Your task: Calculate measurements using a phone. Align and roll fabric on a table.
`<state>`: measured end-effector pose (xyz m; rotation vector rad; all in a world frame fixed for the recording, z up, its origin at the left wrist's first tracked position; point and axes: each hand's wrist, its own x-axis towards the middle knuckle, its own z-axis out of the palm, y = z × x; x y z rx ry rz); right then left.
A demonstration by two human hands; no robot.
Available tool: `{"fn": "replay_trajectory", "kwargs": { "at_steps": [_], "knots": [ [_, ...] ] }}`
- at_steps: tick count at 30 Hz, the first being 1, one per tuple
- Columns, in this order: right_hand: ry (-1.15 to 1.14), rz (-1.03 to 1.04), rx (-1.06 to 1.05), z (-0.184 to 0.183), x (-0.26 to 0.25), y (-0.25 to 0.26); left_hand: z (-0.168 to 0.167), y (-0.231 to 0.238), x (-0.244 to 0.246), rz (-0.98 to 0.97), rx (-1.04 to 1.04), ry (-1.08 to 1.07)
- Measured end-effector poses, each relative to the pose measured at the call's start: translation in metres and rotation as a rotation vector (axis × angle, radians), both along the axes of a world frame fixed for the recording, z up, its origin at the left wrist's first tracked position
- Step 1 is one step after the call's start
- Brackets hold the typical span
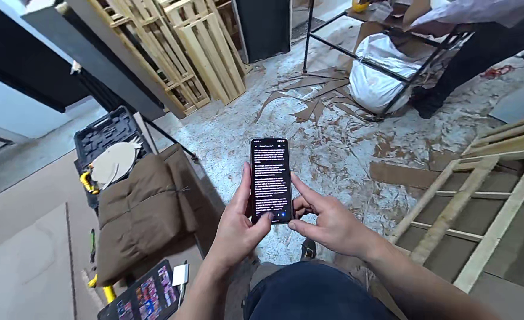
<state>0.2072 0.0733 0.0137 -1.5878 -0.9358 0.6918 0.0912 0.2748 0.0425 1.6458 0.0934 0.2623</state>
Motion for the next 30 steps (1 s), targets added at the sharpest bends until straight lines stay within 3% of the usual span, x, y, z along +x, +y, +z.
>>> {"fn": "replay_trajectory", "kwargs": {
  "at_steps": [4,13,18,25,30],
  "knots": [
    [-0.020,-0.085,0.043,-0.003,0.040,-0.027,0.004,-0.033,0.065,0.229,-0.034,0.013],
    [0.029,-0.175,0.006,-0.019,0.145,-0.023,-0.016,-0.011,0.182,0.056,-0.165,0.076],
    [0.020,-0.138,-0.011,-0.028,0.235,0.030,-0.030,0.049,0.261,-0.020,-0.218,0.069],
    [-0.036,-0.084,-0.012,-0.024,0.363,0.142,-0.023,0.159,0.381,-0.020,-0.248,0.045],
    [-0.090,-0.137,-0.027,-0.015,0.444,0.204,-0.016,0.220,0.472,-0.014,-0.046,0.094]
  ]
}}
